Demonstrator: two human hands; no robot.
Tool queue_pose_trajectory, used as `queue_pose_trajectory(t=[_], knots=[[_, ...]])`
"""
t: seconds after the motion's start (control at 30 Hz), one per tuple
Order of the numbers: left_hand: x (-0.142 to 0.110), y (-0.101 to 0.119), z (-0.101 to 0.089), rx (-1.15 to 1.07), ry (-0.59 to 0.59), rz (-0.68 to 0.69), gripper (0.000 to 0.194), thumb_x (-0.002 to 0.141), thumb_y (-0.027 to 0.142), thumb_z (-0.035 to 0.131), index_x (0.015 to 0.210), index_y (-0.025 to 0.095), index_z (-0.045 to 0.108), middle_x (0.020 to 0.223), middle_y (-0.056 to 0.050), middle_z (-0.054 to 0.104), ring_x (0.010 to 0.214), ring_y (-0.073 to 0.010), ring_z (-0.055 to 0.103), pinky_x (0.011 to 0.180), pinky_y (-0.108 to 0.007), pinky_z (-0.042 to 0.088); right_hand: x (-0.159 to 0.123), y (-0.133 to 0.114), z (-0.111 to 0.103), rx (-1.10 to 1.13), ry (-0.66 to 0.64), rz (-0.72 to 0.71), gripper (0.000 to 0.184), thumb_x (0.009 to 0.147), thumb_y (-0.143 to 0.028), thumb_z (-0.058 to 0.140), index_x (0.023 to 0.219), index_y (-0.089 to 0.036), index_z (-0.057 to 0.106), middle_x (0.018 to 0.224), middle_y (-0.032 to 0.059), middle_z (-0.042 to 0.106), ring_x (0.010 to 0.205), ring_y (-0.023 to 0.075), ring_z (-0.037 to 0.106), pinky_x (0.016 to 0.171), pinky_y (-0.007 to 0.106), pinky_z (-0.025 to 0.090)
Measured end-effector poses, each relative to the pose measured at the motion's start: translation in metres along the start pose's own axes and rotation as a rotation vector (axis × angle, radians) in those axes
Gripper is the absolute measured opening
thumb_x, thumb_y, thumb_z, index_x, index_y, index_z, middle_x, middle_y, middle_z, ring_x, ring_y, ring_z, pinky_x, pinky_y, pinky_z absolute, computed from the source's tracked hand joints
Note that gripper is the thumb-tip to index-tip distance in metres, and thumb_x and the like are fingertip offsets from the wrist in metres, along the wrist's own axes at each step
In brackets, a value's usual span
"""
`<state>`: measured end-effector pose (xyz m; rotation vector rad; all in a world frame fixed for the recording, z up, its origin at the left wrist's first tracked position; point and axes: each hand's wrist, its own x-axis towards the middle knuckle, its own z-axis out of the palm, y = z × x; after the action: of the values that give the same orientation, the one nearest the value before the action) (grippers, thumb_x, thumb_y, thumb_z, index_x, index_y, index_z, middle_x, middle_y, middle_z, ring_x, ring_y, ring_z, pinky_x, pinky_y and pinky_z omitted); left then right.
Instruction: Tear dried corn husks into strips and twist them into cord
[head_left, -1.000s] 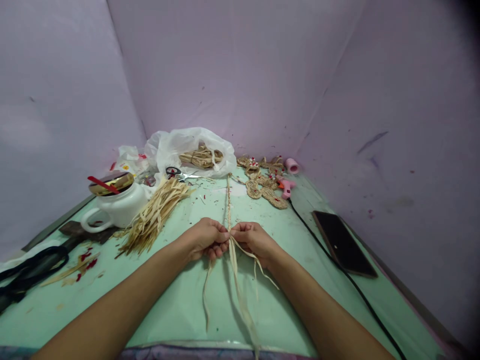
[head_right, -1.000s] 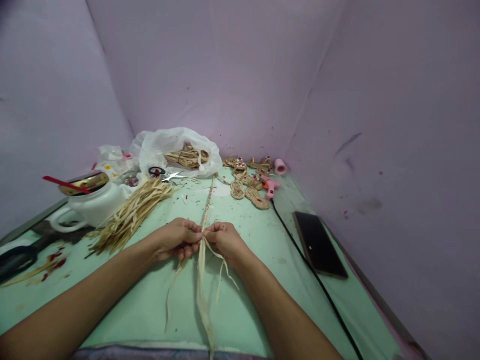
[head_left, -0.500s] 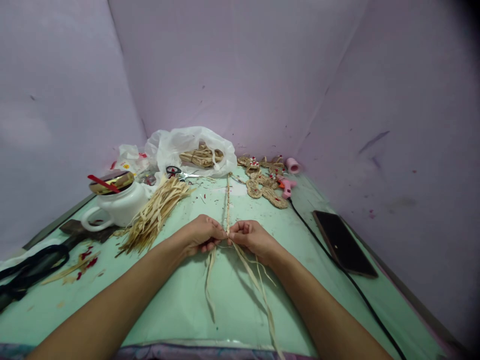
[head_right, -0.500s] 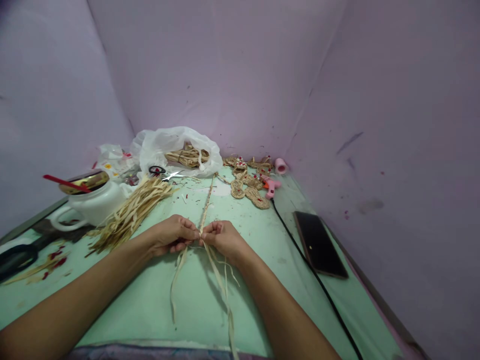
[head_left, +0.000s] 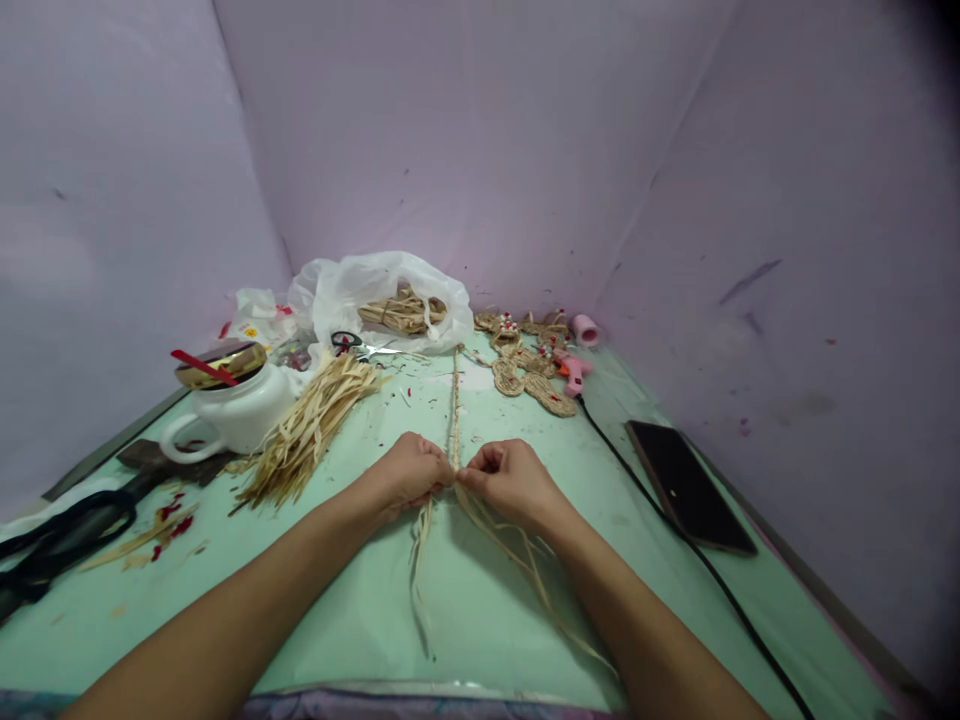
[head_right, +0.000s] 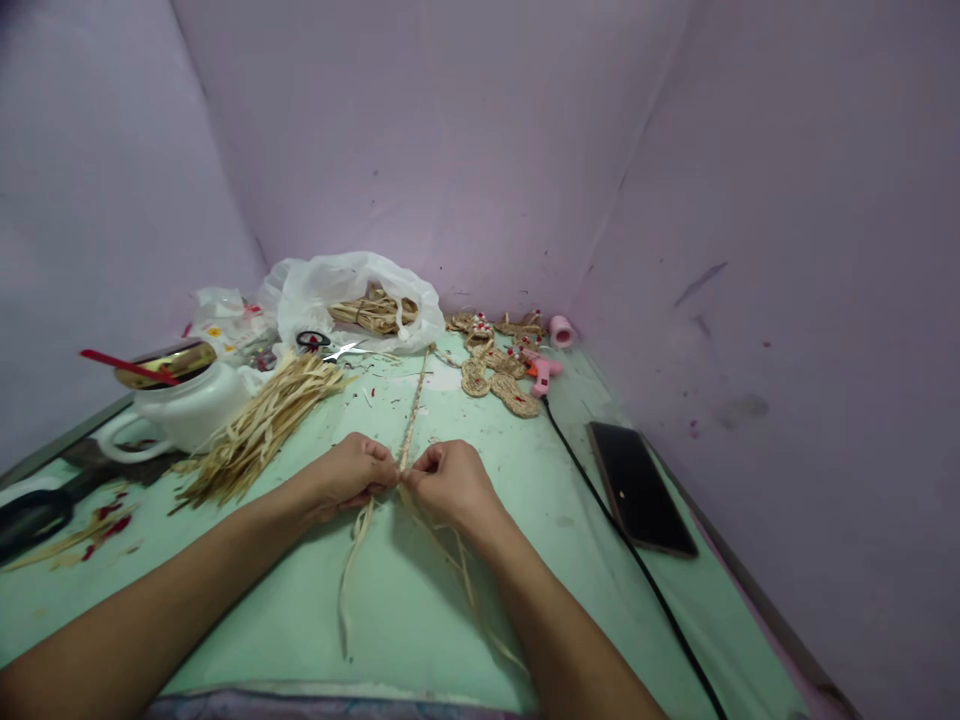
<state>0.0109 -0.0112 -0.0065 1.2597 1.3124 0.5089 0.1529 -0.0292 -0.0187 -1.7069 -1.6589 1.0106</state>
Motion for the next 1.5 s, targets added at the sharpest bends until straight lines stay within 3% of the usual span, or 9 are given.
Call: queue_pose_trajectory(t=[0.3, 0.43, 0.6, 0.73, 0.83, 0.93, 1.03, 1.13, 1.5], knots=[[-0.005, 0.001, -0.005, -0.118, -0.011, -0.018, 0.007, 0.049, 0.016, 0.052, 0.044, 0.014, 0.046, 0.034, 0.005, 0.037, 0.027, -0.0047, 0.029, 0.028, -0.019, 0.012, -0.026, -0.012, 0.009, -0.289, 0.09, -0.414, 0.014, 0.065, -0.016, 0.049, 0.054, -0.015, 0.057, 0.048, 0.0008, 0.053, 0.045, 0.0076, 0.038, 0.045, 0.021, 0.025], [-0.005, 0.0, -0.009, -0.106, -0.05, 0.028, 0.005, 0.049, 0.017, 0.054, 0.048, 0.013, 0.051, 0.031, 0.006, 0.036, 0.026, -0.0039, 0.026, 0.028, -0.019, 0.012, -0.028, -0.013, 0.007, -0.285, 0.036, -0.501, 0.014, 0.066, -0.014, 0.048, 0.056, -0.015, 0.057, 0.05, 0.0001, 0.052, 0.046, 0.0076, 0.038, 0.047, 0.021, 0.026], [-0.004, 0.002, -0.013, -0.154, -0.119, 0.023, 0.01, 0.049, 0.018, 0.058, 0.048, 0.013, 0.049, 0.031, 0.007, 0.035, 0.025, -0.0021, 0.022, 0.029, -0.019, 0.009, -0.018, -0.016, -0.016, 0.104, -0.392, -0.185, 0.024, 0.066, -0.031, 0.058, 0.049, -0.014, 0.053, 0.042, -0.0018, 0.048, 0.037, 0.0067, 0.039, 0.04, 0.02, 0.028], [-0.003, 0.003, -0.016, -0.196, -0.168, 0.032, 0.012, 0.048, 0.019, 0.059, 0.049, 0.013, 0.05, 0.033, 0.007, 0.036, 0.025, -0.0016, 0.022, 0.029, -0.019, 0.005, -0.006, -0.015, -0.021, 0.56, -0.097, 0.088, 0.018, 0.066, -0.028, 0.061, 0.058, -0.014, 0.053, 0.053, -0.0002, 0.055, 0.043, 0.0065, 0.048, 0.047, 0.02, 0.04], [-0.001, 0.0, -0.015, -0.208, -0.182, 0.052, 0.01, 0.049, 0.019, 0.058, 0.051, 0.013, 0.051, 0.034, 0.007, 0.036, 0.025, -0.0017, 0.023, 0.029, -0.019, 0.007, -0.005, -0.016, -0.011, 0.759, -0.29, 0.22, 0.009, 0.066, -0.02, 0.059, 0.071, -0.014, 0.055, 0.061, 0.0015, 0.059, 0.052, 0.0091, 0.056, 0.057, 0.023, 0.046], [0.001, -0.003, -0.014, -0.204, -0.189, 0.056, 0.008, 0.049, 0.017, 0.056, 0.048, 0.013, 0.05, 0.033, 0.008, 0.035, 0.025, -0.0016, 0.022, 0.029, -0.018, 0.009, -0.009, -0.019, 0.0, 0.757, -0.402, 0.235, 0.003, 0.069, -0.016, 0.054, 0.071, -0.014, 0.053, 0.056, 0.0005, 0.056, 0.046, 0.0091, 0.053, 0.047, 0.021, 0.043], [0.002, -0.005, -0.013, -0.182, -0.182, 0.059, 0.004, 0.048, 0.015, 0.053, 0.047, 0.013, 0.05, 0.033, 0.007, 0.036, 0.025, -0.0014, 0.022, 0.029, -0.018, 0.01, -0.012, -0.022, 0.005, 0.654, -0.297, 0.21, 0.003, 0.07, -0.015, 0.052, 0.068, -0.014, 0.05, 0.051, -0.0023, 0.052, 0.036, 0.0049, 0.041, 0.033, 0.017, 0.026], [0.003, -0.005, -0.013, -0.166, -0.161, 0.055, 0.004, 0.048, 0.015, 0.053, 0.05, 0.013, 0.052, 0.033, 0.007, 0.037, 0.026, -0.0015, 0.021, 0.029, -0.018, 0.011, -0.012, -0.023, 0.004, 0.599, -0.241, 0.183, 0.005, 0.069, -0.016, 0.054, 0.068, -0.014, 0.049, 0.052, -0.0034, 0.052, 0.034, 0.0017, 0.03, 0.033, 0.016, 0.016], [0.005, -0.007, -0.015, -0.107, -0.187, 0.018, 0.005, 0.05, 0.016, 0.056, 0.051, 0.013, 0.051, 0.033, 0.007, 0.036, 0.026, -0.0023, 0.023, 0.029, -0.018, 0.01, -0.021, 0.005, 0.001, 0.437, -0.278, 0.173, 0.019, 0.064, -0.027, 0.062, 0.069, -0.015, 0.049, 0.043, -0.0058, 0.05, 0.031, 0.0036, 0.035, 0.031, 0.017, 0.026]])
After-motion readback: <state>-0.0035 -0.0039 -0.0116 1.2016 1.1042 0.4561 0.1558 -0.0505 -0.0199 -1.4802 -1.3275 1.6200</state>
